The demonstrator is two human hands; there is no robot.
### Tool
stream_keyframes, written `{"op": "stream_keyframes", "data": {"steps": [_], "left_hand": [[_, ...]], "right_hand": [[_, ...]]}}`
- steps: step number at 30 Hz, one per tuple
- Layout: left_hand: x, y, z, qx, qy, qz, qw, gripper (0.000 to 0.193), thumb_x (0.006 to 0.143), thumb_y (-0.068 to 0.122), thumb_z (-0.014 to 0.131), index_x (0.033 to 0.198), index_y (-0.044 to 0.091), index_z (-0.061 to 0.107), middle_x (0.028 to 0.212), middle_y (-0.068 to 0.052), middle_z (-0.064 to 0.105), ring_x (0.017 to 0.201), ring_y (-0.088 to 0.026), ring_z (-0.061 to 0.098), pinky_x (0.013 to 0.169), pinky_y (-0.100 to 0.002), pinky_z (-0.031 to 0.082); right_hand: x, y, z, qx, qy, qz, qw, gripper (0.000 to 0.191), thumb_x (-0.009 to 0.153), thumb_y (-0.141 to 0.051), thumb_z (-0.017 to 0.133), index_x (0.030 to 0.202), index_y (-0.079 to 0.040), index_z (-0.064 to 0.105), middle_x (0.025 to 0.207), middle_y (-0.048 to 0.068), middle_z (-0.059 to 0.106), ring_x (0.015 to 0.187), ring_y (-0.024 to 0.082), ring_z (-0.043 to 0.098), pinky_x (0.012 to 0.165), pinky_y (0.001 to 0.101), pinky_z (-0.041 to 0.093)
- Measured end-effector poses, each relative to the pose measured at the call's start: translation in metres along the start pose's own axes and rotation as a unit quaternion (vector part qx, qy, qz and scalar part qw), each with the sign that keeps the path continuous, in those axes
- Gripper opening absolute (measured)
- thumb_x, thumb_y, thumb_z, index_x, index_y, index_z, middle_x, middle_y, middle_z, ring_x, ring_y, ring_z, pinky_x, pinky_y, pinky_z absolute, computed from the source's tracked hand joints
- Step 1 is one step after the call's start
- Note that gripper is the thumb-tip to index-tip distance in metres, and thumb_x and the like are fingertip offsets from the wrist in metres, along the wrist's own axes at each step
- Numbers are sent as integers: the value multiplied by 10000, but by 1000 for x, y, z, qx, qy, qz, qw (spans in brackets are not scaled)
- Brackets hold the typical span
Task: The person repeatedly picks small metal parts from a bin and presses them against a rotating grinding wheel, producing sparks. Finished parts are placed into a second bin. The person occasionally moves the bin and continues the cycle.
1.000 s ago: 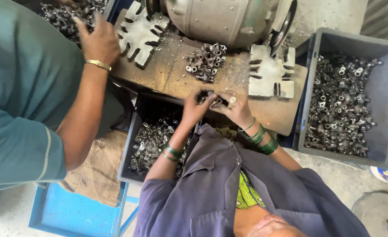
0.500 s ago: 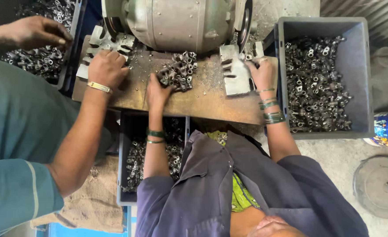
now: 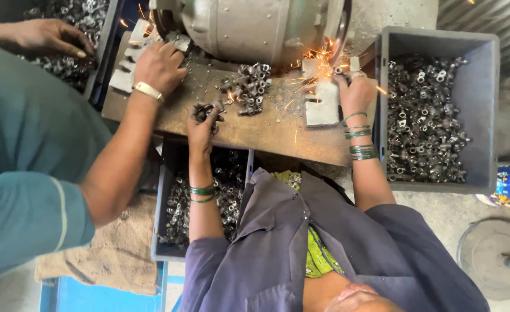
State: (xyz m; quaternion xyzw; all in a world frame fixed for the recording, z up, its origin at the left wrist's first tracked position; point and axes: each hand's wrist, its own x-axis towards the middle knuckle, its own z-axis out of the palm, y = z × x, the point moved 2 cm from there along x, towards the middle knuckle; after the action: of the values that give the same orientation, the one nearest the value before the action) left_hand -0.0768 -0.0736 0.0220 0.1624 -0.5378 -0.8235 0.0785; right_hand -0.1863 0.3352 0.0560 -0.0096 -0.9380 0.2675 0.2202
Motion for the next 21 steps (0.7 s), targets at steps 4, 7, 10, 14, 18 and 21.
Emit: {"op": "stream_keyframes", "data": {"steps": [4,7,10,14,18,21], "left_hand": [[-19,13,3,3,12,31,999,227,953,17,748,1069,78,564,897,-58,716,672,-115,665,454,-214,378],[-29,19,7,-4,-2,32,999,249,923,51,740,1069,104,545,897,-40,723,672,-93,665,449,-198,371],[-38,24,9,17,8,59,998,261,925,70,746,1089,114,548,923,-33,728,683,-81,655,479,-188,389],[-48,33,5,55,18,114,992,214,968,74,762,1091,66,587,911,-66,712,683,-105,655,525,-207,415],[-65,31,14,75,13,116,990,197,978,107,743,1105,56,601,947,-74,748,699,-99,664,584,-219,496],[-76,11,46,194,28,43,980,261,912,151,811,1080,47,641,899,-70,731,669,-98,682,570,-237,551]], "right_hand": [[2,3,2,-5,-10,0,1000,265,935,-356,816,966,-93,813,927,159,737,867,358,693,759,463,516],[4,6,6,-28,-15,-2,999,268,896,-350,819,991,-99,814,898,167,726,840,371,683,717,474,512],[6,4,7,-32,-5,-34,999,291,919,-364,815,978,-80,800,918,187,718,847,398,673,701,490,506],[-3,-15,7,-73,-1,-82,994,262,914,-299,846,1022,-70,781,960,177,720,841,364,681,690,478,507],[-53,-78,7,245,-141,-237,930,373,910,-51,750,1281,-72,735,1253,152,730,1095,286,714,947,381,597],[-102,-116,1,305,-188,-221,907,594,805,-173,858,1331,-16,631,1224,189,704,897,293,651,832,362,555]]}}
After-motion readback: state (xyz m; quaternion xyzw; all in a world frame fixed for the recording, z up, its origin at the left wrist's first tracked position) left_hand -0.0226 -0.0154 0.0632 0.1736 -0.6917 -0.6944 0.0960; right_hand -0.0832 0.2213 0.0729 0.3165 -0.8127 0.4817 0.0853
